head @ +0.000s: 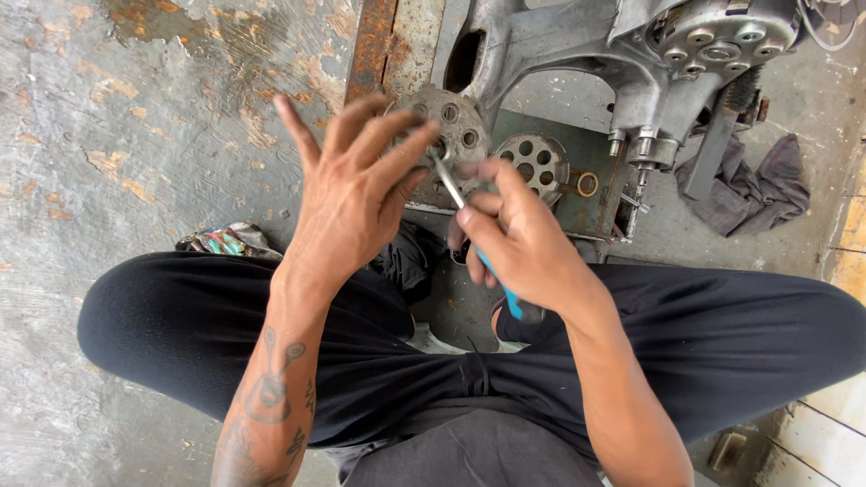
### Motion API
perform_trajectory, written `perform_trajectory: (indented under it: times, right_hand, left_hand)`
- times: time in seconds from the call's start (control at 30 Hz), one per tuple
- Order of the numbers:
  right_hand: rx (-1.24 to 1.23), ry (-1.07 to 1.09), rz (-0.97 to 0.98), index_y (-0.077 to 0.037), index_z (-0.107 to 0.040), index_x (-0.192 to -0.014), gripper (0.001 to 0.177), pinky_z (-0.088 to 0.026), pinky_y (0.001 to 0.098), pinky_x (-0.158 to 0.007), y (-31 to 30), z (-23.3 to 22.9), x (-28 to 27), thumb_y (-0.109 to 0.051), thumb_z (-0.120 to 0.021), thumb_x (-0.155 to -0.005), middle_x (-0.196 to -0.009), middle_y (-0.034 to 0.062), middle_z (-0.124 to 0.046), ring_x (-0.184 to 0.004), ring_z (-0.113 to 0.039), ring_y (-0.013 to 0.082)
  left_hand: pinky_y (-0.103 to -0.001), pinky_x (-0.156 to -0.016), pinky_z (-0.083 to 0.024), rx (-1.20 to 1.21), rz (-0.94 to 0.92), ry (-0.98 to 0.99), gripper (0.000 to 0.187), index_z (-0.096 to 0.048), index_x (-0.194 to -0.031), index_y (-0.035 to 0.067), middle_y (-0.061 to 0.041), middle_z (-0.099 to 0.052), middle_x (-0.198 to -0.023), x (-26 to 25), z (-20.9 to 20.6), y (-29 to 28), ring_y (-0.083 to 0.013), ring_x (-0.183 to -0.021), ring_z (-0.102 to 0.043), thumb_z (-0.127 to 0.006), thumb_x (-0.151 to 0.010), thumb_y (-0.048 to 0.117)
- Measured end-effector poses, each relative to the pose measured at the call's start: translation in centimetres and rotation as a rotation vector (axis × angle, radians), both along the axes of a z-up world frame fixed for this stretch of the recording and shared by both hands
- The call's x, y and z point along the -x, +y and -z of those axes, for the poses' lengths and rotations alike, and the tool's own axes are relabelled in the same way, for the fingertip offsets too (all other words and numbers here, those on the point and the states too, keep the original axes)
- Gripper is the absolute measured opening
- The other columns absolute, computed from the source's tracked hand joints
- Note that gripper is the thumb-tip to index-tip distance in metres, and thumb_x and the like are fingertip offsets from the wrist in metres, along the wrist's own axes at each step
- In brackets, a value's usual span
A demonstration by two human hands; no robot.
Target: The person sits on the floor and uses a screwdriver to scrape and clean the surface of a circular metal engine part, likely a cylinder head. They systematically move the tool across the surface to remove residue from the holes and flat areas.
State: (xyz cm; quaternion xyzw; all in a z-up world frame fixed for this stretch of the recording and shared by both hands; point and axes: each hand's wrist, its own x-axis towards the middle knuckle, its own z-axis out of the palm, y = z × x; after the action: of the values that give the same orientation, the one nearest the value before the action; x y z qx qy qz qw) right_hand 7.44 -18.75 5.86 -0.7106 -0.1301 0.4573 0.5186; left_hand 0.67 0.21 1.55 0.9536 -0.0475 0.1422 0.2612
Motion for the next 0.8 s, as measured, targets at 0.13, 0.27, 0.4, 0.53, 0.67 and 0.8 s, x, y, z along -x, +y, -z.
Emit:
perform_trajectory:
  times: [0.13,0.27,0.4,0.53,0.67,0.8]
  right_hand:
    - [-0.059,0.209,0.137,-0.006,-0.046,-0.119,0.022,-0.047,0.0304,-0.039,-1.0,0.4,0.2,-0.006,-0.049,-0.097,-0.081,0.0159,-0.059,-0.044,-0.059,0.0225]
    - [-0.04,0.155,0.021,-0.008,-0.05,-0.121,0.033,-0.056,0.0284,-0.051,-2.1,0.5,0.2,-0.011,-0.062,-0.09,-0.09,0.0086,-0.063,-0.06,-0.069,0.0206]
    - [0.361,-0.373,-0.225,-0.017,-0.054,-0.123,0.043,-0.046,0.03,-0.081,-3.3,1.3,0.2,-0.026,-0.073,-0.085,-0.099,-0.0013,-0.065,-0.086,-0.058,0.0143]
    - [0.173,-0.337,-0.015,-0.016,-0.054,-0.129,0.04,-0.048,0.0269,-0.096,-3.6,1.5,0.9,-0.016,-0.065,-0.091,-0.121,0.0061,-0.07,-0.113,-0.066,0.0129]
    - [0.201,-0.419,-0.106,-0.023,-0.037,-0.154,0.056,-0.048,0.0257,-0.087,-3.1,1.0,1.0,-0.015,-0.046,-0.099,-0.11,-0.0004,-0.059,-0.082,-0.061,0.012]
    - [0.389,-0.251,-0.074,-0.033,-0.029,-0.16,0.065,-0.053,0.0263,-0.077,-1.4,-0.4,0.0,-0.017,-0.035,-0.097,-0.075,0.0007,-0.06,-0.058,-0.066,0.0149]
  left_hand:
    - [-0.081,-0.107,0.001,0.095,0.078,-0.041,0.021,-0.068,-0.125,0.016,0.002,-0.067,-0.108,-0.1,-0.3,0.0,-0.0266,-0.111,-0.056,-0.059,-0.105,0.014]
    - [-0.072,-0.114,0.002,0.182,0.127,0.011,0.015,-0.069,-0.114,0.019,0.003,-0.063,-0.1,-0.2,-0.4,0.4,-0.0247,-0.101,-0.053,-0.056,-0.106,0.023]
    - [-0.074,-0.113,-0.002,0.13,0.103,0.019,0.013,-0.068,-0.109,0.019,0.001,-0.056,-0.096,-0.6,0.1,0.1,-0.0277,-0.099,-0.051,-0.06,-0.104,0.027]
    - [-0.076,-0.111,-0.003,0.131,0.058,0.022,0.01,-0.065,-0.105,0.018,0.001,-0.055,-0.104,-0.9,0.4,-0.2,-0.0274,-0.101,-0.051,-0.061,-0.104,0.026]
    - [-0.078,-0.11,-0.004,0.077,-0.058,-0.027,0.027,-0.061,-0.121,0.015,-0.011,-0.052,-0.129,-1.5,0.4,-0.1,-0.0358,-0.125,-0.047,-0.057,-0.105,0.037]
    - [-0.082,-0.11,-0.012,-0.049,-0.176,0.11,0.049,-0.051,-0.149,0.019,-0.007,-0.025,-0.162,-1.3,2.3,0.5,-0.0401,-0.149,-0.025,-0.064,-0.106,0.04]
